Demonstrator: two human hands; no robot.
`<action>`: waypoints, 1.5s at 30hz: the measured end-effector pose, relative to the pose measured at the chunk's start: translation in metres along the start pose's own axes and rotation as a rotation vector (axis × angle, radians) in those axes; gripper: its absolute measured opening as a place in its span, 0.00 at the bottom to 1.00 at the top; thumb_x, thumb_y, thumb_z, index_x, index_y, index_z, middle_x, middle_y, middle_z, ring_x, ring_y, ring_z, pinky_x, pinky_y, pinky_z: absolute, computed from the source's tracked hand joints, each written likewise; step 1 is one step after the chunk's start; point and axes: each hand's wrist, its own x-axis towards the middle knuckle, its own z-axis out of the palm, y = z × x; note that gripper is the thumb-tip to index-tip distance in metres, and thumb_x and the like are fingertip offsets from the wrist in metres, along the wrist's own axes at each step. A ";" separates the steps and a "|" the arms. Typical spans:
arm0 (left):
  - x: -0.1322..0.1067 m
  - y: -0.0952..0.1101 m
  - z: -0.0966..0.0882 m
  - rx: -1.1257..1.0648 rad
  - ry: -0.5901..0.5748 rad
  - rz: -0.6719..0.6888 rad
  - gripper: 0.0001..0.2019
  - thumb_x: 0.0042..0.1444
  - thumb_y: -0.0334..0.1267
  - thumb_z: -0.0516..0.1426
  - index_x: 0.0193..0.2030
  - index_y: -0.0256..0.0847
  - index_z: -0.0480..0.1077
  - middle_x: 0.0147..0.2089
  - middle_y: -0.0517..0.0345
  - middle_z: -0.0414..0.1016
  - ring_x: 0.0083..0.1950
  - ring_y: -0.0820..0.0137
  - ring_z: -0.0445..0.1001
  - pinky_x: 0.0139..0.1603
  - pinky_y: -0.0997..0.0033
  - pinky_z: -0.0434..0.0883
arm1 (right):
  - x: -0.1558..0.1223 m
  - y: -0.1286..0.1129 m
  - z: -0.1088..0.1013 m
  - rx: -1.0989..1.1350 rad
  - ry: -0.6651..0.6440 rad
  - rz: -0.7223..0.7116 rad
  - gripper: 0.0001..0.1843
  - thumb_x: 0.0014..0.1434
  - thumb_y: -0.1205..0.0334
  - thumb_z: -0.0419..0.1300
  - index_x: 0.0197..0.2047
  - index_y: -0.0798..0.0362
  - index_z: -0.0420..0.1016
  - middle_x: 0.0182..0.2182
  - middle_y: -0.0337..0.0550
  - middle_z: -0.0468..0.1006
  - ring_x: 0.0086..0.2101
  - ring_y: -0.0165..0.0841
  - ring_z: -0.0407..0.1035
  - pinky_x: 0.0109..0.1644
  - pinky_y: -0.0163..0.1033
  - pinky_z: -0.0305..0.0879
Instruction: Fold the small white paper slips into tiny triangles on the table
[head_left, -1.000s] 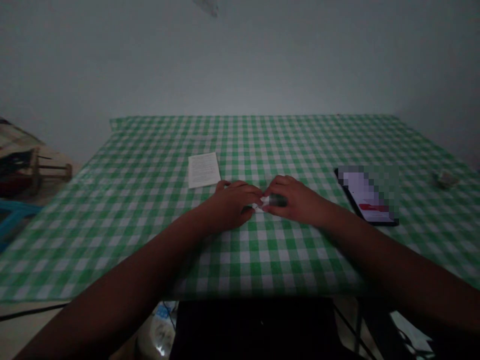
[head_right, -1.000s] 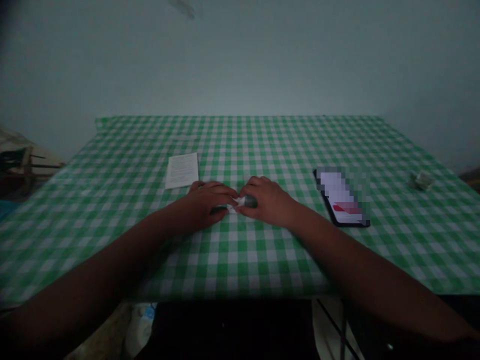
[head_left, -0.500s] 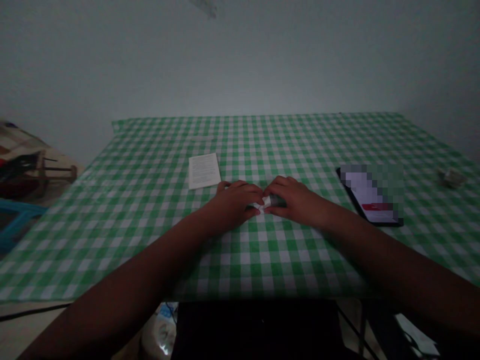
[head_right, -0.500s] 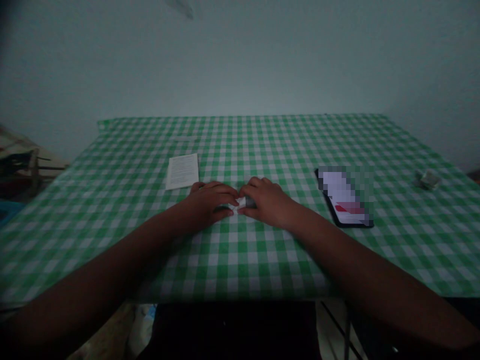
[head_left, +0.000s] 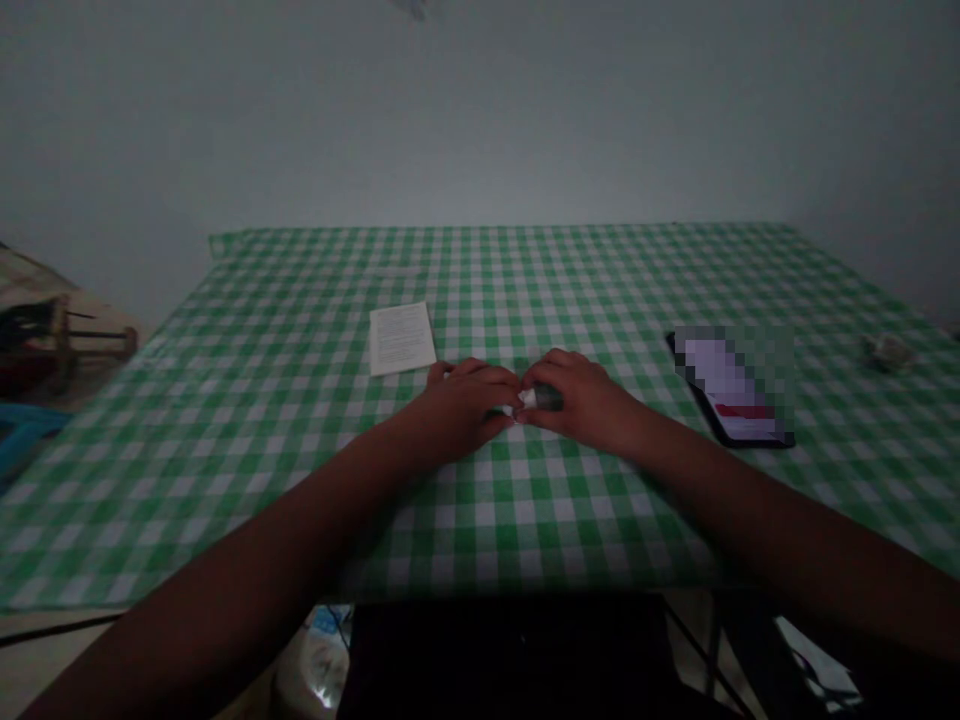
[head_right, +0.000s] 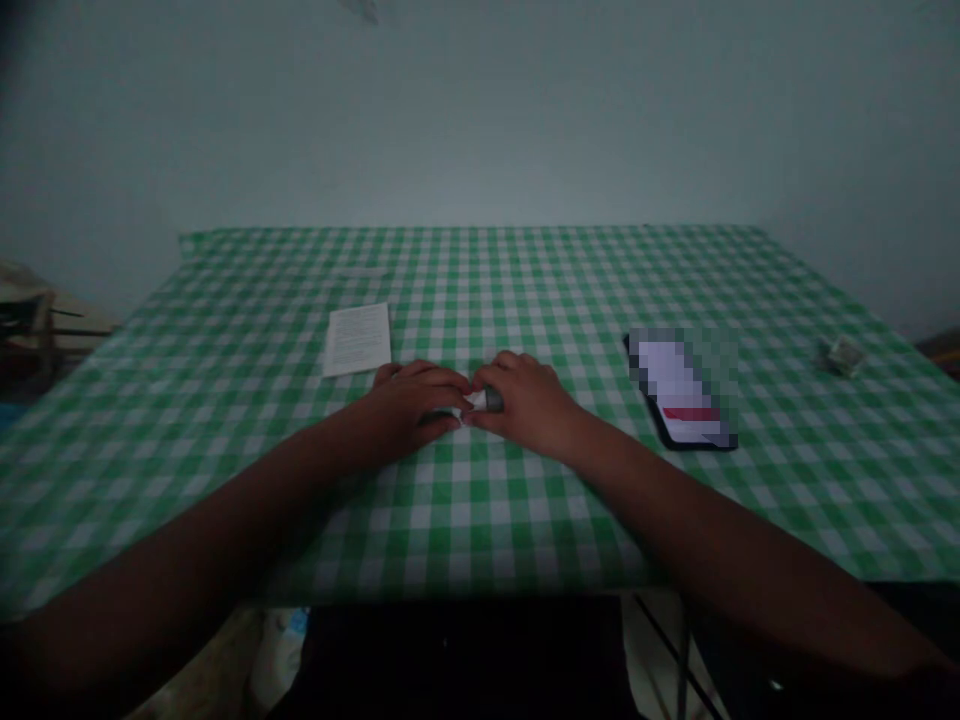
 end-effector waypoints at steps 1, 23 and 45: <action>0.000 0.000 0.001 -0.006 0.001 0.001 0.09 0.64 0.38 0.58 0.49 0.54 0.75 0.62 0.65 0.73 0.62 0.60 0.65 0.54 0.54 0.55 | 0.000 -0.002 0.002 -0.020 0.008 0.022 0.19 0.59 0.46 0.66 0.48 0.48 0.75 0.46 0.48 0.74 0.48 0.45 0.69 0.53 0.52 0.66; 0.000 0.019 0.003 0.035 0.088 -0.056 0.09 0.61 0.43 0.59 0.47 0.48 0.75 0.54 0.59 0.76 0.57 0.58 0.68 0.57 0.48 0.57 | -0.003 0.003 -0.011 0.029 -0.091 -0.107 0.16 0.59 0.60 0.64 0.51 0.47 0.73 0.49 0.47 0.73 0.51 0.44 0.67 0.56 0.52 0.65; 0.001 0.012 0.000 0.008 0.015 -0.034 0.09 0.63 0.37 0.57 0.49 0.51 0.73 0.58 0.61 0.75 0.64 0.59 0.64 0.65 0.41 0.51 | -0.006 0.003 -0.010 -0.031 -0.105 -0.119 0.15 0.62 0.58 0.61 0.52 0.48 0.71 0.50 0.49 0.71 0.51 0.44 0.66 0.54 0.53 0.65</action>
